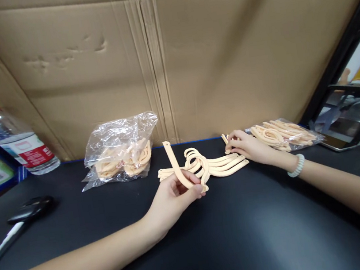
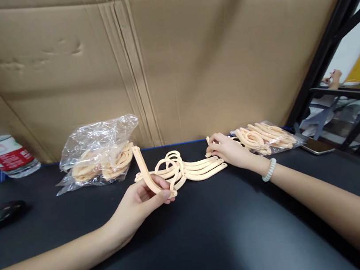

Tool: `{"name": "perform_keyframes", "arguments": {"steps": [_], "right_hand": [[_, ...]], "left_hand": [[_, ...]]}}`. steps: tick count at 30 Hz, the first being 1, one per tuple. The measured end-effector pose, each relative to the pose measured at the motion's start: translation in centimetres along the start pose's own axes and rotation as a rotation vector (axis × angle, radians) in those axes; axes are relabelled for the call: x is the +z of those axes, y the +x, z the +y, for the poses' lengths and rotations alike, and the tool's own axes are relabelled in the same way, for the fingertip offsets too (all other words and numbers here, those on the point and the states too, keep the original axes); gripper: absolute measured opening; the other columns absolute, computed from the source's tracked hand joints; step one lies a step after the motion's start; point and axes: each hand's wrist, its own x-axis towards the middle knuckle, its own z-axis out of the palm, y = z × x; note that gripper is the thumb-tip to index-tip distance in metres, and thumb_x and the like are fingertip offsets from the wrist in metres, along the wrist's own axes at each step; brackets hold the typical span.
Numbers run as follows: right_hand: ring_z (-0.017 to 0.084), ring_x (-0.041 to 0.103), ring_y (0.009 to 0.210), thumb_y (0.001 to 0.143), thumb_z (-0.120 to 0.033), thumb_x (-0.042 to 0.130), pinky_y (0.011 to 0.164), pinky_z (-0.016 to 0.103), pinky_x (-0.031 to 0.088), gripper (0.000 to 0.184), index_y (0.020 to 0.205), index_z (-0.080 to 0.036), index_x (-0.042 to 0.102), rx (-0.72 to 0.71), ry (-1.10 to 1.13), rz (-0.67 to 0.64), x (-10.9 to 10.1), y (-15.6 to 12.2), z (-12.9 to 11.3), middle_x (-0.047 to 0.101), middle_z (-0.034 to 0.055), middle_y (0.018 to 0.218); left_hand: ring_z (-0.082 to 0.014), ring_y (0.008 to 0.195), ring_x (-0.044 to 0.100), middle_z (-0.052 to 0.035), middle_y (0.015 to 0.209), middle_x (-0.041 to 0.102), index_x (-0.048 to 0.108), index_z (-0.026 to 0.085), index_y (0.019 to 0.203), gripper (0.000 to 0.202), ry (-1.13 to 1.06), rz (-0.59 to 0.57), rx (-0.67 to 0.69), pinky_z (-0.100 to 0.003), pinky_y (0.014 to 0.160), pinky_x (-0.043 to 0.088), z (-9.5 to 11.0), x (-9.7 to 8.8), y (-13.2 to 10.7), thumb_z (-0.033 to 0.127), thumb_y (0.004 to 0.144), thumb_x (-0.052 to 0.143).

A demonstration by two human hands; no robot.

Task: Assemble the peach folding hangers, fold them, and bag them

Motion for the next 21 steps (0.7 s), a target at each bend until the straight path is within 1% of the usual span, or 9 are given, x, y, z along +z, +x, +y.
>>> {"name": "perform_keyframes", "arguments": {"steps": [3,5,7,9,10,12,14,18,21], "right_hand": [[0.02,0.055,0.081,0.097,-0.028,0.042,0.072,0.036,0.048,0.022,0.095,-0.021,0.063,0.075,0.056,0.166,-0.4,0.1,-0.7,0.054,0.0083,0.092],[0.017,0.051,0.069,0.097,-0.032,0.044,0.062,0.031,0.044,0.018,0.098,-0.021,0.058,0.177,0.157,0.332,-0.8,0.2,-1.8,0.053,0.0033,0.08],[0.013,0.043,0.053,0.097,-0.037,0.045,0.05,0.027,0.036,0.017,0.102,-0.021,0.052,0.283,0.318,0.439,-0.9,0.2,-3.7,0.045,-0.004,0.062],[0.011,0.037,0.042,0.098,-0.042,0.045,0.043,0.024,0.029,0.021,0.105,-0.023,0.048,0.339,0.53,0.438,-0.8,0.0,-6.0,0.039,-0.0092,0.051],[0.011,0.04,0.041,0.097,-0.044,0.045,0.042,0.024,0.031,0.022,0.105,-0.023,0.047,0.351,0.63,0.423,-0.6,-0.1,-7.2,0.042,-0.0094,0.049],[0.012,0.055,0.048,0.096,-0.045,0.049,0.048,0.024,0.041,0.024,0.104,-0.022,0.047,0.354,0.798,0.389,-0.2,-0.3,-9.4,0.057,-0.0053,0.055],[0.015,0.064,0.06,0.094,-0.044,0.054,0.052,0.025,0.046,0.025,0.103,-0.021,0.05,0.37,0.954,0.345,0.2,-0.6,-11.2,0.067,0.0008,0.069],[0.018,0.069,0.072,0.091,-0.041,0.059,0.054,0.026,0.051,0.027,0.107,-0.02,0.056,0.395,1.18,0.259,0.9,-1.1,-12.8,0.07,0.0084,0.092],[0.017,0.067,0.076,0.091,-0.039,0.06,0.054,0.025,0.052,0.025,0.107,-0.021,0.061,0.416,1.293,0.225,1.3,-1.4,-13.0,0.067,0.0076,0.096]], "left_hand": [[-0.0124,0.073,0.064,-0.0004,0.076,0.068,0.061,0.015,0.079,0.021,-0.012,-0.009,0.01,-0.025,0.073,0.052,-0.1,-0.1,0.1,0.027,0.075,0.078],[-0.0125,0.073,0.064,-0.0005,0.076,0.068,0.061,0.015,0.079,0.022,-0.023,-0.01,0.009,-0.025,0.073,0.052,-0.2,-0.1,0.1,0.027,0.075,0.078],[-0.0128,0.074,0.064,-0.0003,0.076,0.067,0.061,0.015,0.08,0.023,-0.035,-0.005,0.004,-0.026,0.074,0.052,-0.1,-0.1,0.0,0.028,0.074,0.079],[-0.0127,0.074,0.064,0.0002,0.076,0.067,0.061,0.015,0.08,0.023,-0.04,-0.005,0.0,-0.026,0.074,0.051,-0.1,-0.1,0.0,0.028,0.074,0.08],[-0.0124,0.073,0.064,0.0004,0.076,0.067,0.061,0.015,0.08,0.023,-0.039,-0.004,0.001,-0.026,0.074,0.051,-0.1,-0.1,-0.1,0.028,0.074,0.08],[-0.0121,0.072,0.064,0.0006,0.075,0.066,0.061,0.015,0.08,0.023,-0.031,-0.002,0.003,-0.026,0.074,0.051,0.0,-0.1,-0.1,0.028,0.073,0.08],[-0.0123,0.072,0.063,0.0004,0.076,0.067,0.062,0.015,0.081,0.023,-0.025,0.001,0.007,-0.026,0.074,0.05,-0.1,-0.1,-0.1,0.027,0.073,0.08],[-0.0124,0.07,0.061,0.0013,0.073,0.066,0.061,0.016,0.081,0.024,-0.017,-0.003,0.019,-0.026,0.072,0.048,-0.2,-0.1,0.1,0.025,0.072,0.081],[-0.013,0.072,0.061,0.0016,0.074,0.065,0.06,0.016,0.081,0.025,-0.007,-0.011,0.025,-0.026,0.071,0.047,-0.3,-0.1,0.1,0.025,0.071,0.081]]}}
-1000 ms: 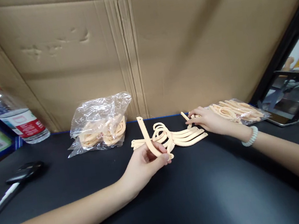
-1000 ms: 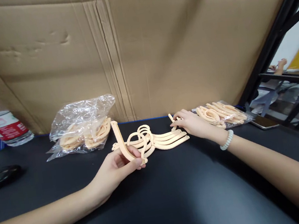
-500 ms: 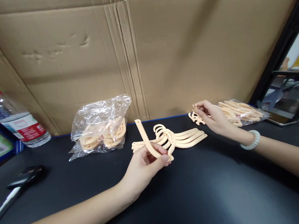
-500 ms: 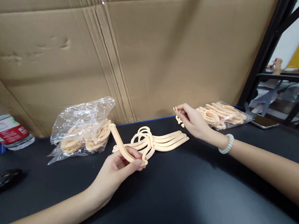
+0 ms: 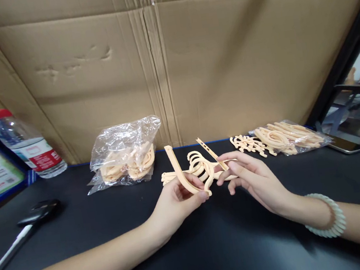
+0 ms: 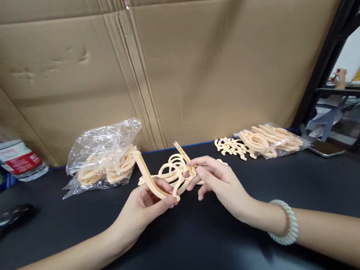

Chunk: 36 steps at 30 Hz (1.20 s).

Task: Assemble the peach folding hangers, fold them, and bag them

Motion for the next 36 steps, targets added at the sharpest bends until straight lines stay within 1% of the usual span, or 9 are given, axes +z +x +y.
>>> {"name": "perform_keyframes", "arguments": {"steps": [4,8,10,12,14,18,26,31,36], "right_hand": [[0.012,0.061,0.069,0.083,-0.034,0.071,0.053,0.022,0.049,0.019,0.094,-0.019,0.065,0.066,0.021,0.024,0.2,0.0,0.8,0.065,0.0037,0.088],[0.011,0.06,0.065,0.075,-0.03,0.079,0.055,0.022,0.049,0.028,0.082,-0.02,0.054,0.118,0.11,0.017,0.4,0.2,1.4,0.064,-0.0013,0.077],[0.011,0.062,0.066,0.073,-0.028,0.081,0.059,0.023,0.051,0.034,0.087,-0.021,0.051,0.143,0.151,0.008,0.4,0.2,1.5,0.067,-0.0017,0.077],[0.012,0.064,0.068,0.072,-0.026,0.082,0.063,0.024,0.052,0.038,0.098,-0.021,0.054,0.167,0.171,-0.005,0.3,0.2,1.4,0.069,-0.0007,0.079],[0.012,0.064,0.069,0.073,-0.026,0.081,0.065,0.026,0.053,0.037,0.102,-0.018,0.059,0.181,0.162,-0.035,0.3,0.2,1.4,0.07,0.0014,0.08],[0.013,0.063,0.069,0.077,-0.032,0.078,0.068,0.028,0.053,0.024,0.09,-0.016,0.068,0.157,0.099,-0.106,0.4,0.1,1.3,0.07,0.0041,0.082],[0.014,0.063,0.069,0.079,-0.038,0.076,0.069,0.03,0.053,0.025,0.091,-0.017,0.068,0.153,0.142,-0.085,0.4,0.1,1.4,0.068,0.003,0.078],[0.013,0.062,0.068,0.082,-0.037,0.074,0.069,0.028,0.051,0.023,0.092,-0.017,0.068,0.148,0.129,-0.127,0.3,0.1,1.7,0.066,0.0013,0.073],[0.012,0.061,0.067,0.083,-0.037,0.073,0.07,0.029,0.051,0.023,0.092,-0.017,0.068,0.146,0.114,-0.158,0.1,0.1,1.8,0.066,0.0014,0.075]], "left_hand": [[-0.0137,0.07,0.059,0.0014,0.074,0.063,0.061,0.016,0.079,0.024,0.058,0.01,0.008,-0.027,0.068,0.046,0.0,0.0,-0.1,0.028,0.07,0.08],[-0.0146,0.071,0.059,0.0002,0.075,0.064,0.063,0.016,0.078,0.024,0.085,0.012,0.007,-0.028,0.069,0.046,0.0,-0.1,-0.1,0.03,0.07,0.08],[-0.0152,0.073,0.06,-0.0003,0.076,0.065,0.064,0.016,0.078,0.023,0.085,0.011,0.009,-0.029,0.071,0.047,-0.1,-0.1,-0.1,0.03,0.069,0.081],[-0.0157,0.075,0.061,-0.0009,0.077,0.066,0.066,0.016,0.079,0.023,0.08,0.005,0.009,-0.03,0.074,0.047,-0.2,-0.2,0.0,0.029,0.069,0.081],[-0.0161,0.074,0.061,-0.0015,0.077,0.067,0.067,0.015,0.078,0.022,0.078,-0.002,0.007,-0.03,0.074,0.048,-0.3,-0.2,0.0,0.029,0.069,0.081],[-0.0186,0.075,0.064,-0.0024,0.077,0.069,0.069,0.017,0.076,0.018,0.078,-0.012,0.046,-0.032,0.075,0.05,-0.1,-0.1,0.0,0.03,0.069,0.081],[-0.0168,0.074,0.062,-0.001,0.074,0.068,0.072,0.017,0.073,0.011,0.117,-0.06,0.055,-0.029,0.075,0.05,0.4,0.1,-0.1,0.026,0.073,0.078],[-0.0168,0.075,0.063,-0.0014,0.078,0.07,0.073,0.017,0.075,0.01,0.123,-0.07,0.057,-0.029,0.075,0.052,0.3,0.0,-0.1,0.025,0.072,0.078],[-0.0163,0.076,0.064,-0.001,0.077,0.07,0.073,0.017,0.077,0.008,0.126,-0.076,0.056,-0.028,0.075,0.053,0.2,0.0,-0.3,0.023,0.073,0.077]]}}
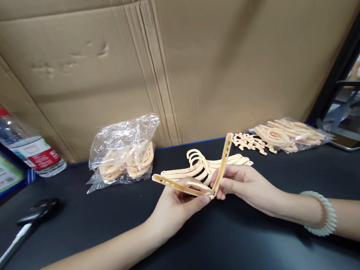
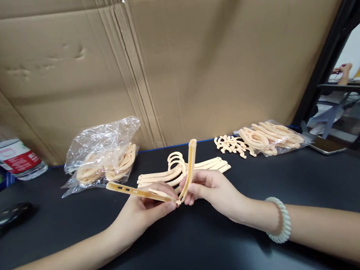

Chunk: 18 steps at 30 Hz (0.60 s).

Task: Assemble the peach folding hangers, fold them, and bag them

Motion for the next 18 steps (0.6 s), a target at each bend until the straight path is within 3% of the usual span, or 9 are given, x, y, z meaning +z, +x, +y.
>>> {"name": "perform_keyframes", "arguments": {"steps": [12,18], "right_hand": [[0.011,0.065,0.066,0.086,-0.034,0.069,0.067,0.026,0.056,0.018,0.091,-0.017,0.067,-0.074,-0.071,-0.078,0.54,-0.18,-0.76,0.069,0.0015,0.079],[0.014,0.07,0.075,0.084,-0.03,0.071,0.075,0.029,0.059,0.016,0.094,-0.018,0.068,-0.058,-0.103,-0.059,1.0,-0.51,-0.81,0.072,0.0026,0.081]], "left_hand": [[-0.0162,0.077,0.066,-0.0002,0.077,0.072,0.073,0.017,0.076,0.005,-0.017,-0.02,0.031,-0.027,0.076,0.053,-0.31,0.05,0.03,0.022,0.075,0.076],[-0.0146,0.07,0.064,-0.0004,0.075,0.07,0.07,0.015,0.076,0.012,0.005,0.076,-0.023,-0.026,0.069,0.051,-0.6,-0.13,0.12,0.025,0.073,0.077]]}}
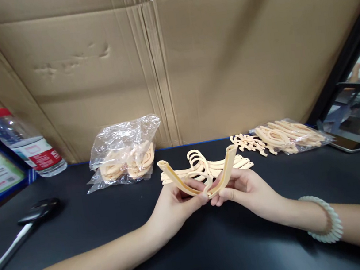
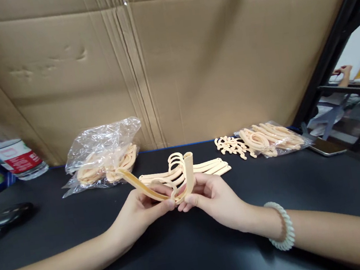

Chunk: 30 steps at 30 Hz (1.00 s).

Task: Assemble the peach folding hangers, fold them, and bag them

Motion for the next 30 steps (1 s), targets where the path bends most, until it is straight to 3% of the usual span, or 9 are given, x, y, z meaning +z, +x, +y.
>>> {"name": "perform_keyframes", "arguments": {"steps": [5,7,11,15,19,23,26,30], "right_hand": [[0.017,0.071,0.081,0.084,-0.033,0.071,0.076,0.031,0.06,0.021,0.098,-0.018,0.066,0.032,-0.031,0.046,0.1,0.1,0.1,0.073,0.0058,0.09],[0.016,0.07,0.077,0.082,-0.034,0.072,0.07,0.029,0.059,0.021,0.095,-0.018,0.066,0.019,-0.055,0.097,0.0,0.2,0.2,0.072,0.0051,0.088],[0.008,0.055,0.057,0.08,-0.033,0.074,0.053,0.022,0.047,0.019,0.08,-0.019,0.061,-0.08,-0.106,0.313,-0.5,0.2,0.3,0.06,-0.0022,0.073],[0.007,0.046,0.053,0.078,-0.035,0.074,0.05,0.024,0.04,0.022,0.082,-0.02,0.057,-0.138,-0.074,0.506,-1.5,0.5,0.5,0.053,-0.0043,0.073],[0.012,0.048,0.066,0.076,-0.03,0.07,0.06,0.028,0.041,0.019,0.082,-0.022,0.054,-0.212,-0.193,0.706,-2.8,0.8,0.9,0.051,-0.0029,0.078],[0.02,0.052,0.094,0.075,-0.021,0.064,0.087,0.038,0.04,0.02,0.092,-0.023,0.054,-0.32,-0.426,0.873,-3.7,0.6,1.0,0.055,0.0014,0.096],[0.022,0.052,0.102,0.076,-0.016,0.059,0.092,0.04,0.038,0.018,0.093,-0.024,0.055,-0.396,-0.618,0.779,-3.4,0.1,0.5,0.056,0.0032,0.101],[0.019,0.052,0.084,0.078,-0.007,0.05,0.075,0.034,0.041,0.016,0.084,-0.022,0.053,-0.472,-0.817,0.412,-1.9,-0.5,-0.5,0.056,0.0013,0.085]], "left_hand": [[-0.0129,0.068,0.064,-0.0004,0.073,0.07,0.067,0.015,0.079,0.018,-0.066,0.029,-0.05,-0.025,0.069,0.051,0.2,0.1,0.0,0.027,0.072,0.078],[-0.0126,0.068,0.065,-0.0002,0.074,0.069,0.066,0.014,0.08,0.02,-0.096,0.047,-0.054,-0.025,0.069,0.052,0.4,0.2,-0.1,0.028,0.072,0.078],[-0.0114,0.066,0.065,0.0015,0.074,0.064,0.062,0.014,0.08,0.024,-0.105,0.129,-0.037,-0.024,0.066,0.052,0.4,0.3,-0.2,0.029,0.073,0.078],[-0.0094,0.064,0.06,0.003,0.072,0.06,0.056,0.015,0.085,0.026,-0.063,0.201,0.01,-0.023,0.066,0.051,0.1,0.2,-0.1,0.029,0.076,0.076],[-0.0158,0.083,0.061,0.0,0.09,0.058,0.05,0.021,0.107,0.039,-0.004,0.38,0.138,-0.028,0.07,0.053,-0.3,-0.2,-0.1,0.03,0.078,0.073],[-0.0216,0.114,0.052,-0.0057,0.121,0.051,0.045,0.027,0.125,0.046,0.247,0.53,0.355,-0.038,0.096,0.046,-0.4,-0.6,-0.6,0.026,0.084,0.066],[-0.0216,0.119,0.049,-0.0065,0.122,0.053,0.049,0.025,0.122,0.038,0.478,0.424,0.537,-0.04,0.104,0.037,0.2,-0.5,-1.3,0.017,0.087,0.06],[-0.0188,0.094,0.057,-0.0041,0.095,0.062,0.057,0.02,0.098,0.02,0.739,0.01,0.688,-0.034,0.086,0.045,1.0,0.3,-1.9,0.006,0.085,0.054]]}}
